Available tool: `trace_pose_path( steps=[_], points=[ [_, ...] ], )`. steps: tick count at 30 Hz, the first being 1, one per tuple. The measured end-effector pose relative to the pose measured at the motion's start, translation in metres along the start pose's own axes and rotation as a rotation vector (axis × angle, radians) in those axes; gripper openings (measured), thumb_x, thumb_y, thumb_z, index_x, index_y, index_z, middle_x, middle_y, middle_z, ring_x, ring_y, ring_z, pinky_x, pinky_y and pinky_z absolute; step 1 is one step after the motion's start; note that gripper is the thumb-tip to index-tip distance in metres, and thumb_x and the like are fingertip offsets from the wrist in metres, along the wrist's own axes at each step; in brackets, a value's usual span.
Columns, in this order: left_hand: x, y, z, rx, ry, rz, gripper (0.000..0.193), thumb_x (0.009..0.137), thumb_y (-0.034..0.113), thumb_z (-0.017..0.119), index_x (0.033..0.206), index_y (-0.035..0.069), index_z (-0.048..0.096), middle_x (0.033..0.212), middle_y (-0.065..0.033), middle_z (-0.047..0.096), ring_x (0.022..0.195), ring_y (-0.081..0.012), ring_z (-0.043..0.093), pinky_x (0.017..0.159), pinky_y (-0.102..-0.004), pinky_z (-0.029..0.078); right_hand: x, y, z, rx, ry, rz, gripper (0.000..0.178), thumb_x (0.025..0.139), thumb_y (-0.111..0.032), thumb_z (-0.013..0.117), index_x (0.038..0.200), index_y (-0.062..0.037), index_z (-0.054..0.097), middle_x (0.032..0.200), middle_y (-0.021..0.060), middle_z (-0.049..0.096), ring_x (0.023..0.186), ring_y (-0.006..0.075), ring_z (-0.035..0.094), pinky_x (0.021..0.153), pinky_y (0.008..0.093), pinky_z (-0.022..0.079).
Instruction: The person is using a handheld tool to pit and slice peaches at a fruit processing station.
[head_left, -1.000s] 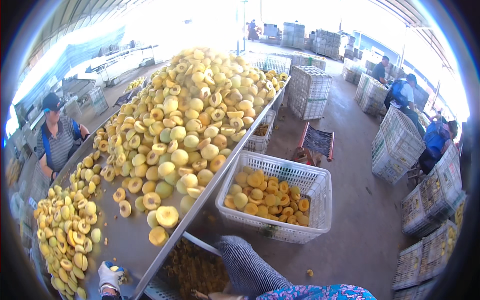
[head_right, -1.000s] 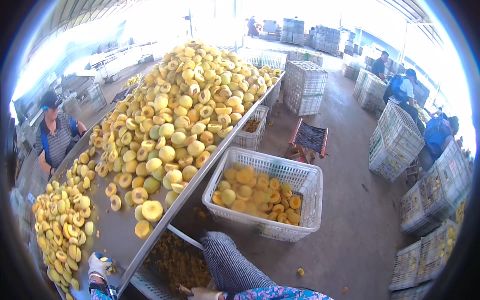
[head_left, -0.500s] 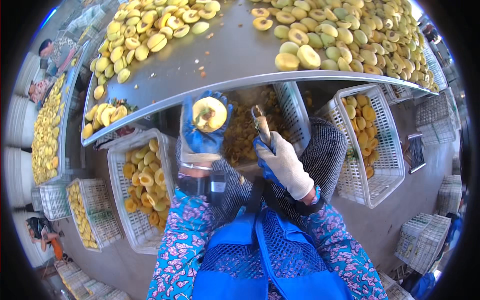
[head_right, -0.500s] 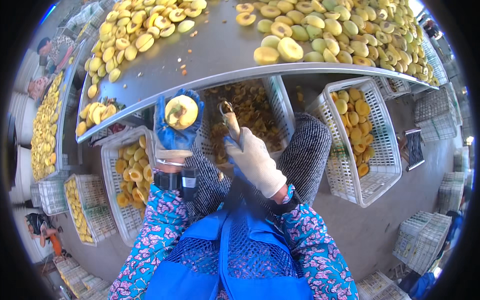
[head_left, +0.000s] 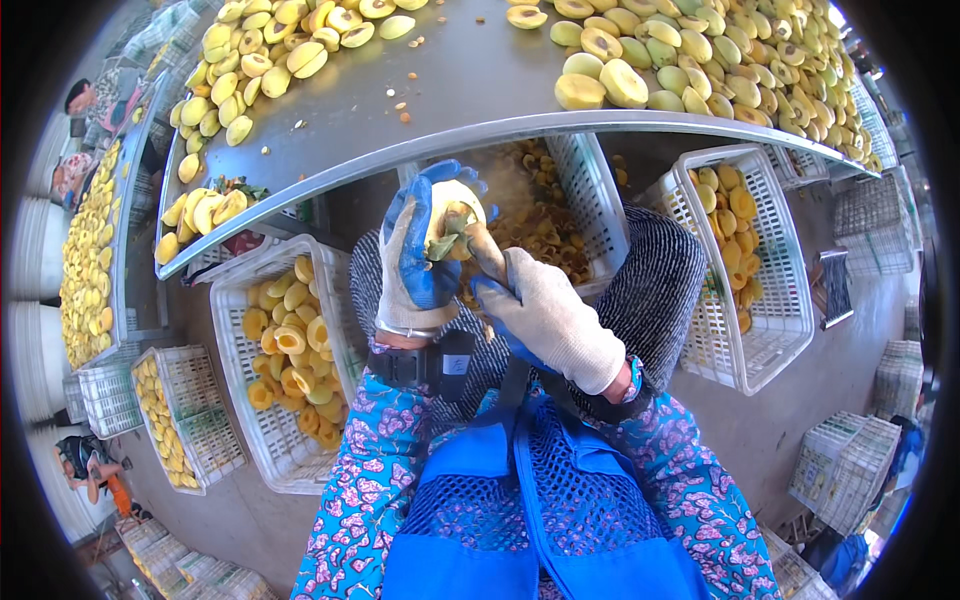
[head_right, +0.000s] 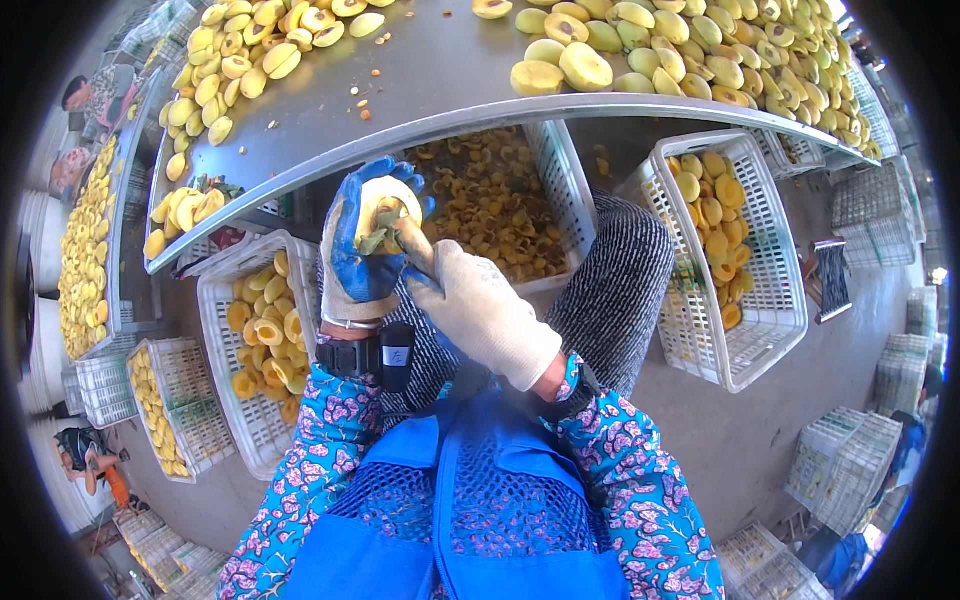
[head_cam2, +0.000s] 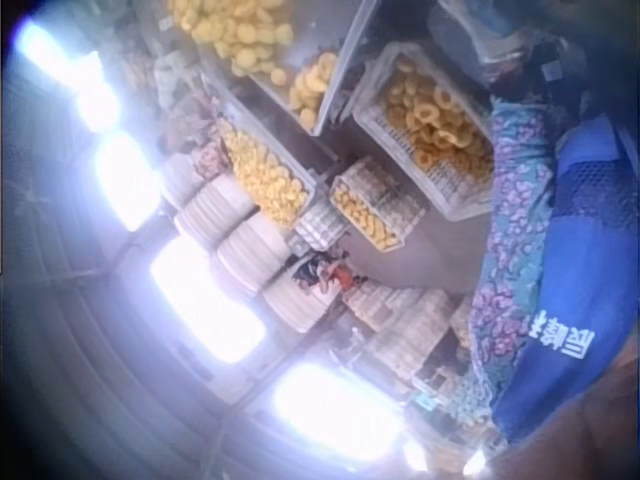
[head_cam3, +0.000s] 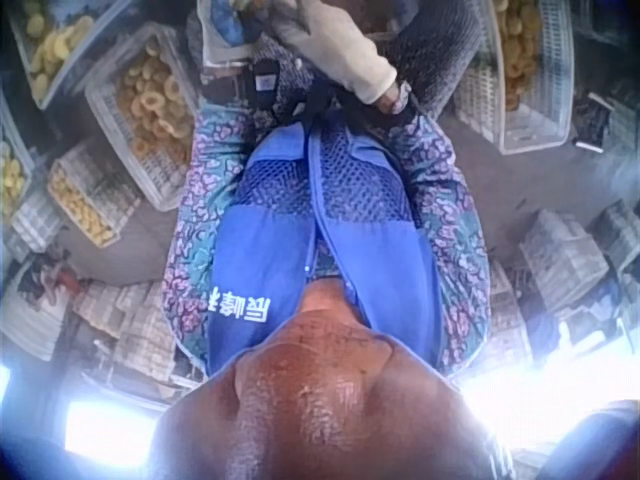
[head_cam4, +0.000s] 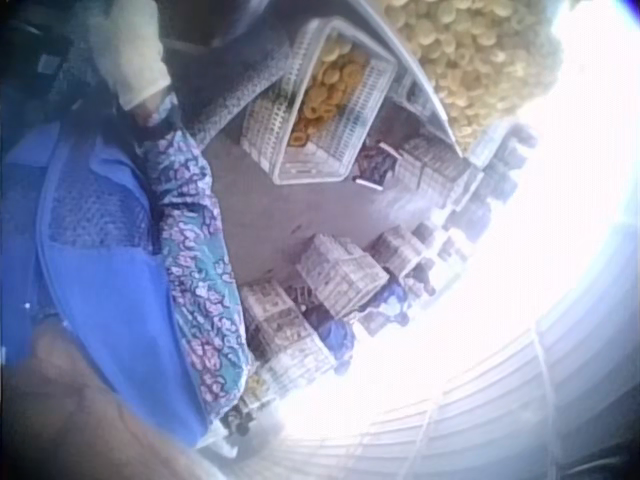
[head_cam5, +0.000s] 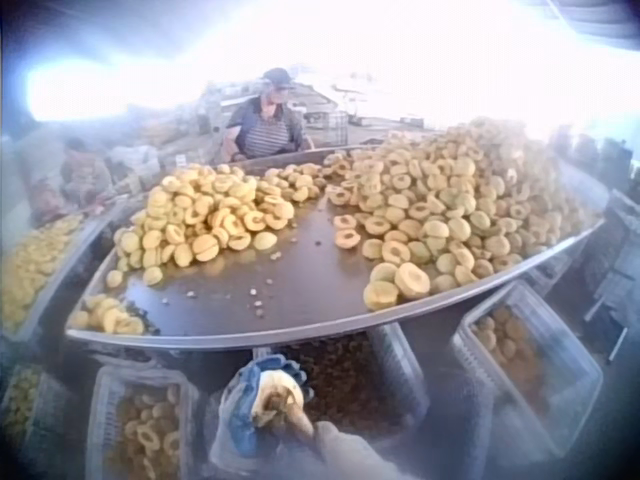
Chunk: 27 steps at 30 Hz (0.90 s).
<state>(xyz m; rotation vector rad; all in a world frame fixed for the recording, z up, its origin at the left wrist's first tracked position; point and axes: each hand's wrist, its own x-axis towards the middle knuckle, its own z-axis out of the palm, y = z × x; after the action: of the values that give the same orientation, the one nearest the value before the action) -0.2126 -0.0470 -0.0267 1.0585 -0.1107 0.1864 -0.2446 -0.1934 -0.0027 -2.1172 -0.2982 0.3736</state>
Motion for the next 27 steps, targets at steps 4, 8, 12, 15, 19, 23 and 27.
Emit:
trace_pose_path(
  steps=[4,8,12,15,19,23,27],
  points=[
    [0.006,-0.004,0.002,-0.090,0.126,-0.042,0.048,0.097,0.038,0.044,0.116,-0.005,0.052,0.105,-0.0146,0.062,0.094,-0.0221,0.062,0.083,-0.0325,0.052,0.005,-0.004,-0.007,0.399,-0.017,0.250,0.024,0.087,-0.020,0.061,0.098,0.0004,0.052,0.074,0.0167,0.060,0.062,0.0253,0.060,0.060,0.0354,0.048],
    [0.015,-0.016,-0.001,-0.389,0.184,-0.297,0.047,0.097,0.038,0.044,0.117,-0.003,0.052,0.106,-0.0120,0.061,0.098,-0.0203,0.060,0.089,-0.0330,0.049,0.013,-0.004,-0.010,0.127,0.307,0.000,0.031,0.082,-0.021,0.067,0.101,-0.0010,0.053,0.079,0.0197,0.063,0.070,0.0299,0.064,0.063,0.0358,0.050],
    [0.012,-0.034,0.011,-0.313,0.059,-0.392,0.034,0.098,0.036,0.040,0.101,0.006,0.055,0.093,-0.0044,0.059,0.085,-0.0176,0.057,0.081,-0.0338,0.047,0.017,-0.019,-0.027,-0.212,0.185,-0.074,0.025,0.079,-0.019,0.061,0.100,-0.0045,0.057,0.077,0.0183,0.064,0.071,0.0351,0.065,0.062,0.0405,0.053],
    [-0.001,-0.048,0.000,-0.225,0.145,-0.452,0.032,0.094,0.040,0.043,0.090,0.010,0.053,0.082,-0.0015,0.054,0.077,-0.0167,0.055,0.073,-0.0337,0.046,0.034,0.028,0.009,-0.221,0.189,-0.230,0.017,0.078,-0.016,0.058,0.094,-0.0090,0.060,0.074,0.0157,0.064,0.065,0.0295,0.065,0.056,0.0396,0.052],
    [-0.022,-0.085,-0.042,-0.333,0.203,-0.527,0.032,0.092,0.024,0.049,0.117,0.004,0.052,0.101,-0.0086,0.059,0.089,-0.0200,0.059,0.080,-0.0343,0.050,0.019,0.022,-0.003,-0.154,-0.018,-0.094,0.017,0.083,-0.011,0.053,0.095,-0.0016,0.058,0.085,0.0210,0.064,0.080,0.0361,0.064,0.071,0.0425,0.051],
    [-0.018,-0.079,-0.011,-0.302,0.157,-0.586,0.039,0.090,0.052,0.049,0.089,0.013,0.054,0.080,-0.0025,0.056,0.077,-0.0169,0.055,0.072,-0.0346,0.047,0.008,0.014,-0.014,-0.195,-0.042,-0.033,0.022,0.088,-0.016,0.049,0.103,0.0000,0.055,0.090,0.0206,0.064,0.087,0.0356,0.064,0.077,0.0408,0.051],
    [-0.001,-0.101,-0.038,-0.343,0.218,-0.677,0.039,0.090,0.051,0.049,0.092,0.012,0.054,0.082,-0.0044,0.058,0.080,-0.0196,0.057,0.077,-0.0359,0.048,0.017,0.017,-0.008,-0.187,-0.036,0.037,0.029,0.093,-0.020,0.043,0.111,0.0009,0.052,0.094,0.0194,0.064,0.092,0.0348,0.064,0.081,0.0389,0.049]
  ],
)
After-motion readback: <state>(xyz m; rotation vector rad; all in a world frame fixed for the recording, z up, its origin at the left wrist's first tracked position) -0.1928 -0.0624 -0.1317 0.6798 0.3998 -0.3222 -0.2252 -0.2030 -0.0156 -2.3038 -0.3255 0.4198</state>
